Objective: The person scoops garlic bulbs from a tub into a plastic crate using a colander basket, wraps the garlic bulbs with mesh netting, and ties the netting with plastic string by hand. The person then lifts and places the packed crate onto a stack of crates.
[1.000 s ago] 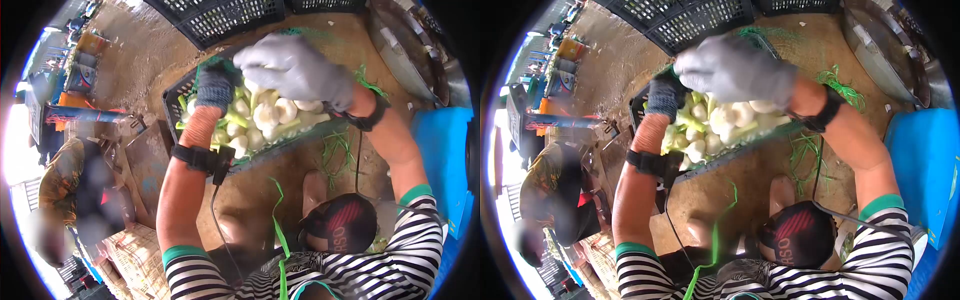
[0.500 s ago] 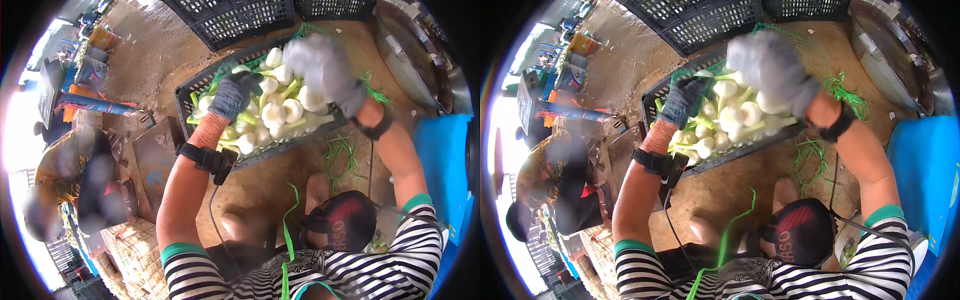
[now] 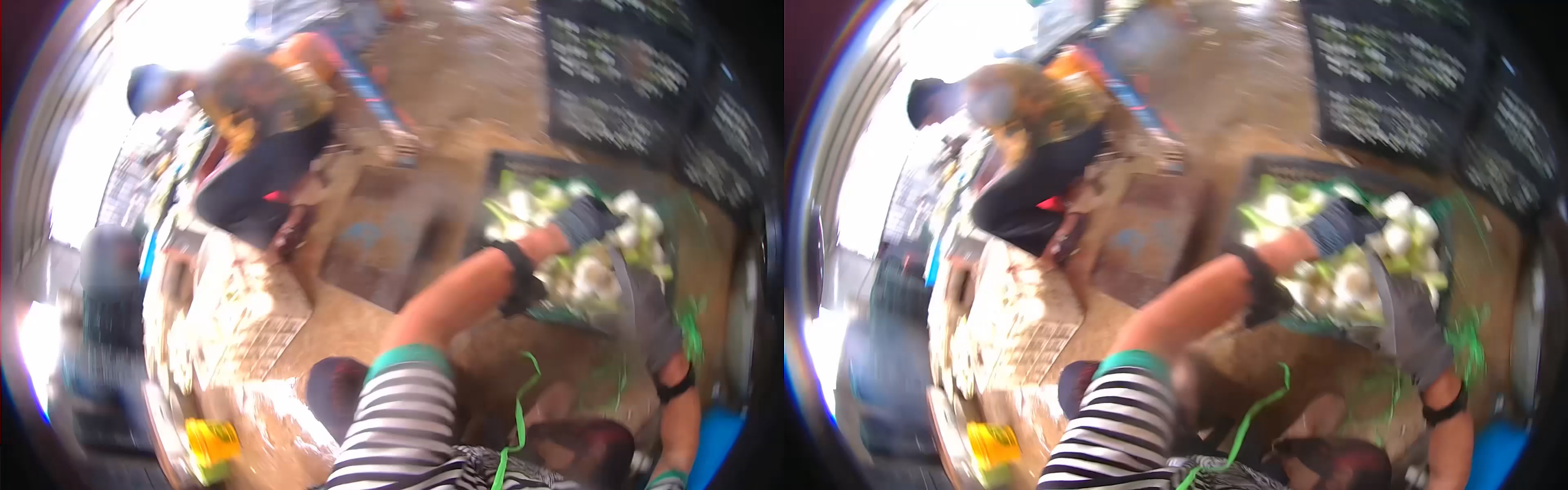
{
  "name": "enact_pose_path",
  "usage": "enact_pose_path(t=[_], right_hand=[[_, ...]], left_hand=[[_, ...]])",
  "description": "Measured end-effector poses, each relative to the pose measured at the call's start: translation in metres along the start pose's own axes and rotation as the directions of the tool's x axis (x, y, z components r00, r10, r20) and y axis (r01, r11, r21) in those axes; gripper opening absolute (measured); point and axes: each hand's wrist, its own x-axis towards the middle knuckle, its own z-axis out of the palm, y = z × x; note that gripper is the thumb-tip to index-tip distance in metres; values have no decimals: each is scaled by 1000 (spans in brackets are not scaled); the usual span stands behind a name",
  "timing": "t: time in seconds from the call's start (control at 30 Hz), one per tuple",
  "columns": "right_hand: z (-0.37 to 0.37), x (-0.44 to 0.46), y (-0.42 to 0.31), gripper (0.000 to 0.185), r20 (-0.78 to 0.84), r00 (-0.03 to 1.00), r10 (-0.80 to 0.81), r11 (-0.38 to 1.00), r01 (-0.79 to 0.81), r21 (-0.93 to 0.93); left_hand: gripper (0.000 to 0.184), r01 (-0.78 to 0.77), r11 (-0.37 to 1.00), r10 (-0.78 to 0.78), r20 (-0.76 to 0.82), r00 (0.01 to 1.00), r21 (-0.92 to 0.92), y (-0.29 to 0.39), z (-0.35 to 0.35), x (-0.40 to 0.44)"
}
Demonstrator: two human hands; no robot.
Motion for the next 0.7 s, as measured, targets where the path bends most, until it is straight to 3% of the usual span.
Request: enact_pose_path(t=[0.03, 0.1, 0.13, 0.17, 0.2, 0.23, 0.27, 0.3, 0.33, 0.37, 0.43, 0.47, 0.57, 0.6, 0.67, 0.7], right_hand=[[8, 5, 10, 60, -87, 994, -72, 997, 68, -43], [22, 19, 26, 5, -258, 942, -213, 971, 175, -162], [13, 26, 32, 6, -477, 839, -263, 959, 173, -224], [8, 36, 44, 5, -599, 788, -144, 982, 190, 14], [7, 41, 55, 4, -576, 818, 6, 984, 98, 151], [6, 45, 61, 5, -529, 833, 160, 959, -5, 283], [6, 50, 61, 6, -539, 835, 110, 978, 6, 209], [7, 56, 60, 7, -548, 834, 58, 991, 18, 133], [9, 62, 59, 9, -555, 832, 9, 998, 28, 58], [9, 66, 57, 12, -542, 840, 35, 992, 38, 123], [5, 65, 50, 20, -506, 856, 105, 965, 36, 260], [0, 60, 45, 52, -379, 902, 208, 862, 14, 507], [-19, 51, 22, 87, -195, 979, 54, 752, 88, 653], [-13, 52, 40, 104, -68, 988, -139, 748, 150, 647], [10, 71, 17, 103, -258, 966, -22, 656, 209, 725], [16, 78, -1, 103, -339, 940, 48, 605, 242, 758]], left_hand=[[26, 96, 995, -94, 40, 995, -40, 2, -5, 1], [28, 31, 996, -25, 81, 996, -78, 33, -10, -5], [33, 33, 998, -26, 143, 989, -49, 34, -11, -8], [37, 42, 999, -36, 210, 977, -23, 36, -13, -12], [43, -122, 949, 32, 296, 955, 291, 50, -16, -19], [48, -292, 781, 58, 401, 914, 553, 61, -16, -25], [52, -305, 698, 16, 412, 911, 648, 41, -9, -22], [32, -362, 650, 79, 415, 906, 668, 36, -5, -25], [24, -411, 536, 208, 357, 911, 737, 16, 2, -14], [16, -439, 415, 334, 316, 888, 797, -1, 7, -4], [12, -438, 236, 392, 327, 860, 868, 6, 1, -3], [10, -420, 147, 427, 325, 844, 896, 9, -1, -2], [9, -357, 116, 604, 219, 766, 927, 0, 5, 0], [8, -390, 117, 583, 255, 771, 913, -2, 6, 3], [8, -253, 87, 565, 161, 809, 964, 24, 7, -11], [8, -260, 139, 556, 142, 819, 956, 19, 10, -10]])
